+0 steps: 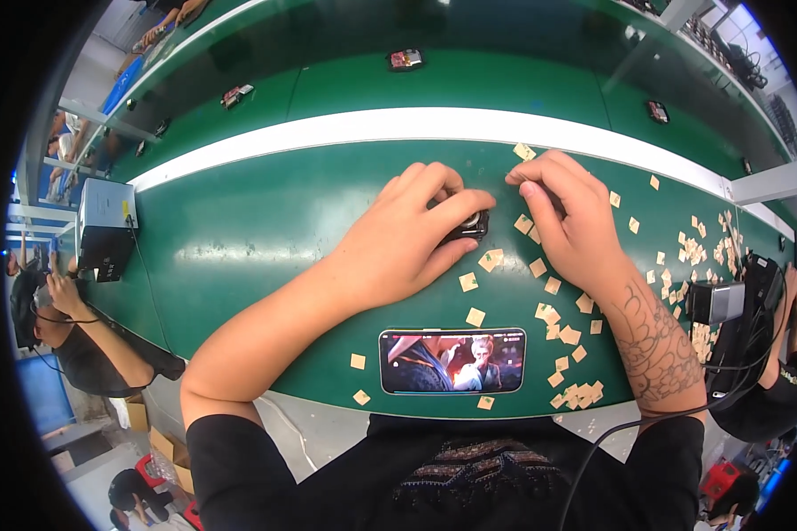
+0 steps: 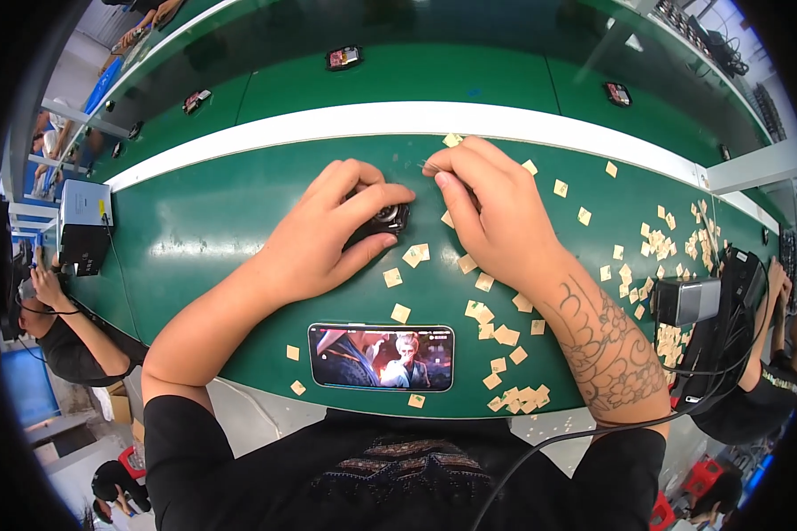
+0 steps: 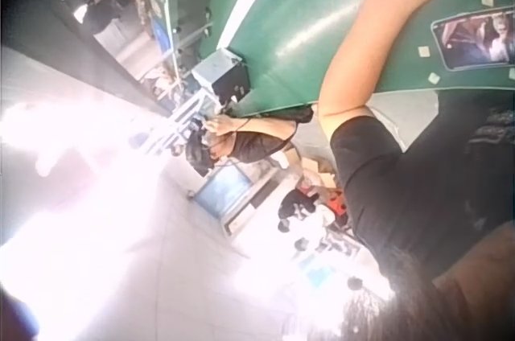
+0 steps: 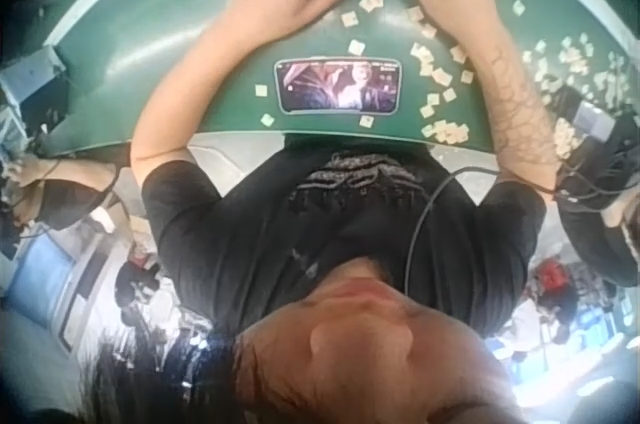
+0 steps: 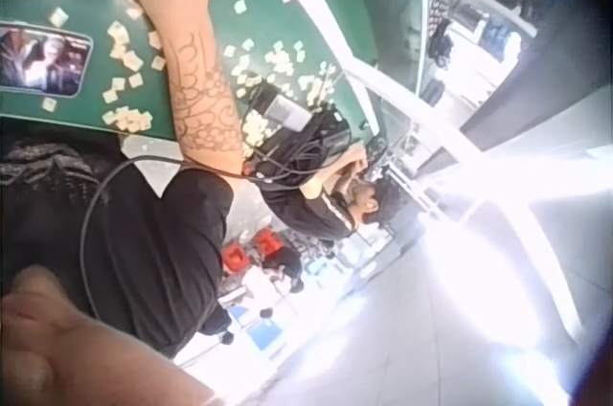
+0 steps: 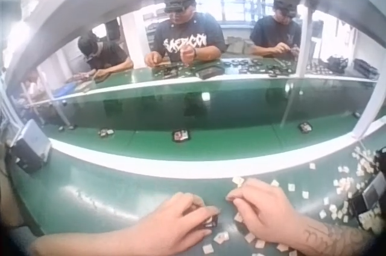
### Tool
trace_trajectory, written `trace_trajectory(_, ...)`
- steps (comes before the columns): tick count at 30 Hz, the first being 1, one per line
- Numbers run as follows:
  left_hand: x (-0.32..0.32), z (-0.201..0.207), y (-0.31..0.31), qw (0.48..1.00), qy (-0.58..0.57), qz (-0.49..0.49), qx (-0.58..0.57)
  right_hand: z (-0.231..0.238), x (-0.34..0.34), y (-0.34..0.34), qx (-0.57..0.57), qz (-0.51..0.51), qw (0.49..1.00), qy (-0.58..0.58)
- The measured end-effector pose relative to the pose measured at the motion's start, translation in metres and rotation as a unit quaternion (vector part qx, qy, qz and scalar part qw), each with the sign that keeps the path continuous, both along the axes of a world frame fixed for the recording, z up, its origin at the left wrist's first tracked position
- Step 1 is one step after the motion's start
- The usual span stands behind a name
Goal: Manually assemble and connect small electrical components and wires for a device.
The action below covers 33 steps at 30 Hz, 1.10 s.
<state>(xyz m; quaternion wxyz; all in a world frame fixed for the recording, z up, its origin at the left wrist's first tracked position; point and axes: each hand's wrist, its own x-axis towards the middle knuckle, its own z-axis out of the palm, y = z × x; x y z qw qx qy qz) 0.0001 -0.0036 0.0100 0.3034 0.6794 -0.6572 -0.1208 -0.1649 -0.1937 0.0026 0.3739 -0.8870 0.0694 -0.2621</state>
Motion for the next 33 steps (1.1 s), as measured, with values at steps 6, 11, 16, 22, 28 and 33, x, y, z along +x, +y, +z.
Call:
trace_trajectory(6, 0.0, -0.008, 0.006, 1.0, 0.031, -0.007, 0.001, -0.004, -0.004, 0.005, -0.013, 0.035, 0.999, 0.002)
trace_trajectory(11, 0.006, -0.001, 0.006, 0.98, 0.191, -0.007, -0.051, 0.003, -0.003, 0.004, 0.004, 0.009, 1.0, 0.01)
trace_trajectory(16, 0.007, 0.002, 0.005, 0.894, 0.444, -0.035, 0.036, -0.007, -0.003, -0.002, 0.051, -0.011, 0.997, -0.053)
trace_trajectory(22, -0.002, 0.002, 0.01, 0.851, 0.518, -0.003, 0.089, -0.011, -0.001, -0.006, 0.065, -0.011, 0.997, -0.039)
trace_trajectory(28, -0.001, -0.003, 0.01, 0.954, 0.297, -0.002, 0.045, -0.013, 0.001, -0.005, 0.056, -0.011, 0.997, -0.049)
trace_trajectory(33, -0.002, 0.009, 0.013, 0.978, 0.206, -0.008, 0.039, -0.011, -0.001, -0.003, 0.053, -0.003, 0.998, -0.028)
